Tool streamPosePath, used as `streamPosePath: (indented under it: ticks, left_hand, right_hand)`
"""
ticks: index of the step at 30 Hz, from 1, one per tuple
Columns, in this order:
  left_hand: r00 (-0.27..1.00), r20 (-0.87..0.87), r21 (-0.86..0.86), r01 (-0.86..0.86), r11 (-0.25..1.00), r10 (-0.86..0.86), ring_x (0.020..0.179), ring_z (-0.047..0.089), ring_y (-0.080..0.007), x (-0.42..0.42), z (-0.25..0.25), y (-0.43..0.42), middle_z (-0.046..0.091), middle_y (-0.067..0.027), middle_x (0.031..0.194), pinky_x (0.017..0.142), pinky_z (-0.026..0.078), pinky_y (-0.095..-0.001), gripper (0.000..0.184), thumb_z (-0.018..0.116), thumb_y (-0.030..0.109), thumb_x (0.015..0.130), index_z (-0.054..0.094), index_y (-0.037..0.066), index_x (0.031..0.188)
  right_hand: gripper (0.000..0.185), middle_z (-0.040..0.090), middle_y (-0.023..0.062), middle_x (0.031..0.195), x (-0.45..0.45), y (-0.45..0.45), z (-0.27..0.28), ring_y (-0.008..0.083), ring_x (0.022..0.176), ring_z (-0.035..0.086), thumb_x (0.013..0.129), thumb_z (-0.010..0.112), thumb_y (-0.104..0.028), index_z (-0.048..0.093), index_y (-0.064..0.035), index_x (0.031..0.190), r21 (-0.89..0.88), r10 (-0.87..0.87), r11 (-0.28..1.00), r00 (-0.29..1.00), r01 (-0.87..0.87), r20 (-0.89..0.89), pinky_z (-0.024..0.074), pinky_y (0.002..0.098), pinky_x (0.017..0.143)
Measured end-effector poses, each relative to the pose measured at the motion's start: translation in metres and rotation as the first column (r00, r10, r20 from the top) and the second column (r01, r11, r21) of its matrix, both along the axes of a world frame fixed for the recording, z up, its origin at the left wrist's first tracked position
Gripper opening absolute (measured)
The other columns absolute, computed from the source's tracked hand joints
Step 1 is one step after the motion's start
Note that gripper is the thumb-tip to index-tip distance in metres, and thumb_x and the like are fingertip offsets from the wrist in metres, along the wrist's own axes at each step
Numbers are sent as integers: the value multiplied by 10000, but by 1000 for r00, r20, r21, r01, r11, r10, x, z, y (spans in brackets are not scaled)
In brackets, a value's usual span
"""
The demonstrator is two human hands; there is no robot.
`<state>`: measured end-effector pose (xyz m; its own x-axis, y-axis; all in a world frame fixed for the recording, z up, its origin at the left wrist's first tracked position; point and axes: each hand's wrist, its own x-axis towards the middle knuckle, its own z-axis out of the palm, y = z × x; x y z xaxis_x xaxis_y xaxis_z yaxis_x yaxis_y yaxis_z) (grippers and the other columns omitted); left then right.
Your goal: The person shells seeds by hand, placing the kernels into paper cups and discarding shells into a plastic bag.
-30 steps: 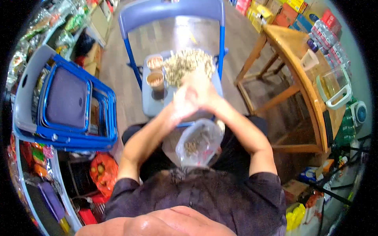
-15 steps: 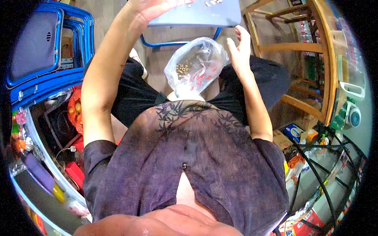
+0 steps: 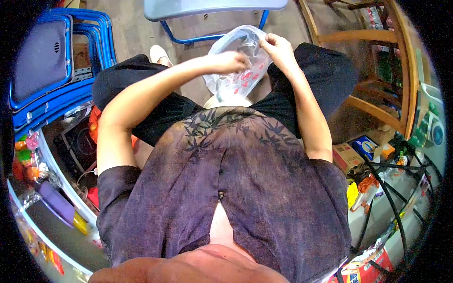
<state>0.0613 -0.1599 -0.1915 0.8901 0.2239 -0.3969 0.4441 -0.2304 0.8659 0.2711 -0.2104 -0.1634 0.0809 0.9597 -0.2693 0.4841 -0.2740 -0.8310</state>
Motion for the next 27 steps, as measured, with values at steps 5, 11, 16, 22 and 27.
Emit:
streamPosePath:
  ticks: [5, 11, 16, 22, 27]
  left_hand:
    - [904, -331, 246, 359, 900, -270, 979, 643, -372, -27, -130, -40, 658, -249, 1048, 841, 505, -443, 290, 512, 172, 854, 673, -11, 1011]
    - [828, -521, 276, 393, 877, -207, 987, 665, -341, -56, -113, -39, 681, -228, 1025, 837, 527, -435, 240, 541, 82, 785, 706, 10, 944]
    - [901, -427, 298, 57, 953, 79, 969, 659, -352, -55, -175, -47, 680, -222, 990, 843, 518, -448, 216, 527, 67, 791, 694, 27, 922]
    - [875, -279, 321, -303, 897, 396, 941, 641, -360, -37, -214, -46, 670, -201, 974, 840, 494, -458, 161, 543, 112, 836, 680, 76, 913]
    - [808, -322, 349, -382, 856, 493, 1044, 595, -361, -39, -238, -32, 612, -173, 1079, 888, 486, -457, 226, 537, 132, 859, 630, 104, 1063]
  right_hand:
    - [249, 619, -15, 743, -7, -5, 5, 63, 712, 538, 934, 603, -245, 633, -22, 829, 16, 2, 1000, 996, 0, -89, 432, 246, 661]
    - [252, 624, 110, 724, -12, -9, 21, 189, 667, 600, 917, 601, -259, 602, -9, 878, 63, 109, 989, 942, -136, 318, 459, 316, 641]
    - [262, 598, 213, 749, -17, -12, 38, 372, 720, 614, 902, 584, -275, 581, -15, 872, 82, 123, 982, 910, -169, 396, 466, 416, 650]
    - [259, 598, 223, 781, -14, -3, 45, 401, 761, 608, 891, 588, -266, 580, -8, 875, -3, 146, 988, 914, -157, 378, 460, 444, 662]
    - [208, 636, 202, 805, -19, 16, 51, 396, 793, 631, 880, 591, -251, 607, -44, 888, -166, 204, 975, 892, -148, 404, 497, 468, 686]
